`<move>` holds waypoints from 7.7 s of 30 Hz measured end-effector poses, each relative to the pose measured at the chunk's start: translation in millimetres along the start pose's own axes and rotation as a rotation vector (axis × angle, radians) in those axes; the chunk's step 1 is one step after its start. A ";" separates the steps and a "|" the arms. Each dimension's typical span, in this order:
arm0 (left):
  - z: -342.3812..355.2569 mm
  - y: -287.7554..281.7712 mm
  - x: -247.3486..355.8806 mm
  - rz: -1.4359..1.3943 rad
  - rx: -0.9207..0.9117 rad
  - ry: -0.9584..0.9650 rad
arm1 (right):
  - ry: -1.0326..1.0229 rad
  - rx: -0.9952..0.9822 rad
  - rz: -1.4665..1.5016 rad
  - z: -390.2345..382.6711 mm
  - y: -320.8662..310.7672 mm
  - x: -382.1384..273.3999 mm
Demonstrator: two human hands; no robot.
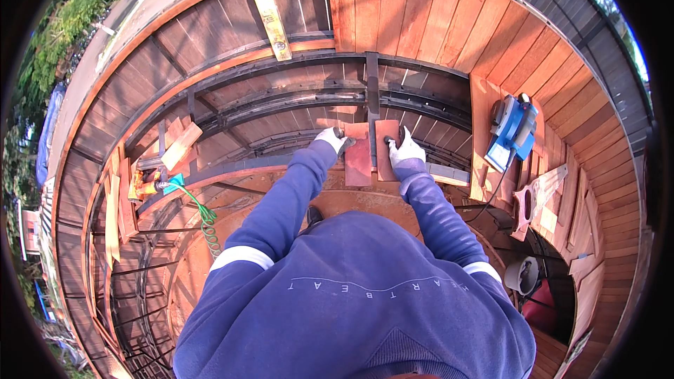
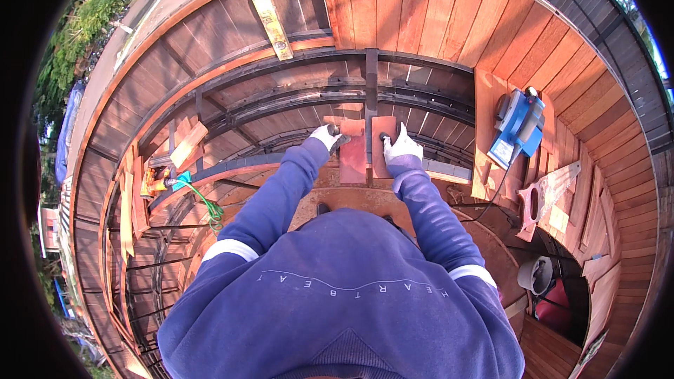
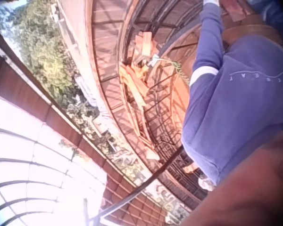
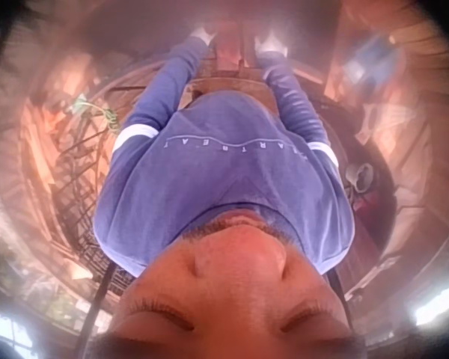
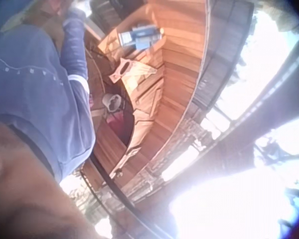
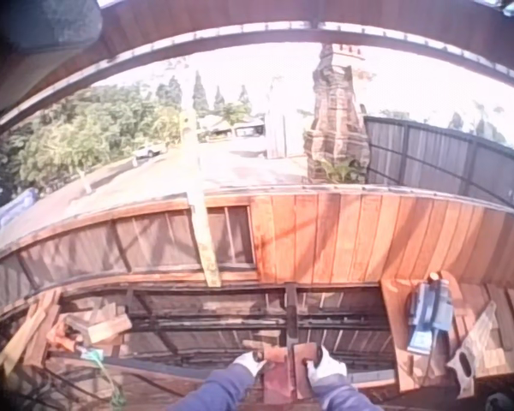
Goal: The person picks up wooden planks and uses a hammer to tap them into place on a curved wooden structure. They repeatedly position the planks and strike them to secure them within the framework.
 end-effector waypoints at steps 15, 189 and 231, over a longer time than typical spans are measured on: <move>10.0 10.8 -16.9 0.047 0.066 -0.067 | -0.045 0.009 0.038 -9.9 -8.6 -11.9; -213.6 295.4 110.5 -0.622 -0.698 -0.335 | 0.791 0.472 0.160 -293.2 -329.7 572.5; -587.6 281.6 -558.1 -0.842 0.254 -1.318 | -1.232 -0.371 0.639 -191.7 136.1 -443.2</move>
Point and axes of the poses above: each hand's wrist, its own z-axis towards the middle knuckle, its own y-axis out of the palm, x = y × z, the point moved 5 cm from there along z, towards the middle knuckle, and after that the axes turned 15 degrees about -y, right-handed, at the moved point
